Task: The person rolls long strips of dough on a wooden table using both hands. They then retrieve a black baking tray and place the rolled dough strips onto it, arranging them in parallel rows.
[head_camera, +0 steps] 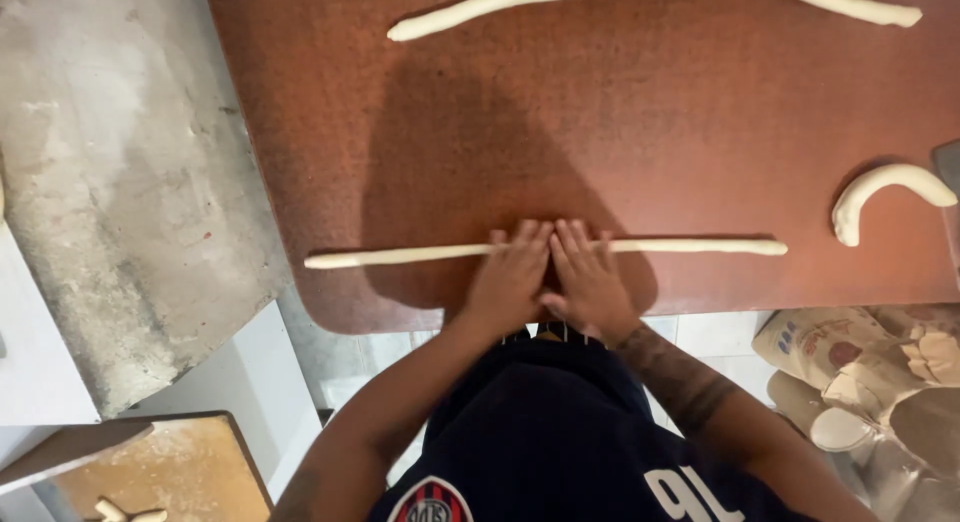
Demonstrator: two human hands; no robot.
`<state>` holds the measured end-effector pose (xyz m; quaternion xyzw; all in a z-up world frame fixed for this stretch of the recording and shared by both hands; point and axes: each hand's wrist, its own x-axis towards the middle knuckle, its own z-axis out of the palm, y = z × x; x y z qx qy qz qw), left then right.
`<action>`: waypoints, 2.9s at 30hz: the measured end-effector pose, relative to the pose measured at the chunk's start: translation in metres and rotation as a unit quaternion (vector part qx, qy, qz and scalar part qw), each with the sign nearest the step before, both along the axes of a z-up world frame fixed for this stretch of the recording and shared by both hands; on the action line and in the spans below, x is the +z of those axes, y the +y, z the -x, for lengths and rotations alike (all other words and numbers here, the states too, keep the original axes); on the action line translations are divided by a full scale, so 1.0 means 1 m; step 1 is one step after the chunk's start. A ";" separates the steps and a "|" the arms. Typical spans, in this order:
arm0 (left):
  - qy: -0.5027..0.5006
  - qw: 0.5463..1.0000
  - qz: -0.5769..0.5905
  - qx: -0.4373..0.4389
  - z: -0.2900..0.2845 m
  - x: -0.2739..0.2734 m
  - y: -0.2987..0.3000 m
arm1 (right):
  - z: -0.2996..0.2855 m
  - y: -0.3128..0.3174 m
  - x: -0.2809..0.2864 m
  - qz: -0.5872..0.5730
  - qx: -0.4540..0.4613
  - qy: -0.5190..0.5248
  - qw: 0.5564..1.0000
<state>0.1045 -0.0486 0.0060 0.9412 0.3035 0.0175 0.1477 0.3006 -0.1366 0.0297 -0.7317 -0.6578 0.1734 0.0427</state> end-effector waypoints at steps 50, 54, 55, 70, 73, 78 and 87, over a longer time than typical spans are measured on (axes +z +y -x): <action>0.093 0.951 -0.170 0.240 0.167 0.019 0.154 | -0.247 0.021 -0.034 -0.103 -0.176 -0.163 0.965; 0.138 0.950 -0.138 0.245 0.191 0.024 0.064 | -0.200 -0.052 -0.019 -0.093 -0.134 -0.107 0.981; 0.119 0.962 -0.129 0.208 0.208 0.011 0.038 | -0.186 -0.075 -0.015 -0.075 -0.100 -0.094 0.988; 0.134 0.943 -0.081 0.295 0.198 0.019 0.056 | -0.193 -0.042 -0.018 -0.152 -0.173 -0.105 0.967; 0.051 0.938 -0.091 0.330 0.219 -0.003 0.013 | -0.168 -0.095 -0.029 -0.135 -0.162 -0.115 0.971; -0.026 0.930 -0.150 0.334 0.245 -0.026 0.027 | -0.203 -0.124 -0.048 -0.114 -0.246 -0.049 0.961; 0.043 0.961 -0.010 0.272 0.190 0.045 0.172 | -0.358 -0.011 0.042 -0.053 -0.249 -0.001 0.967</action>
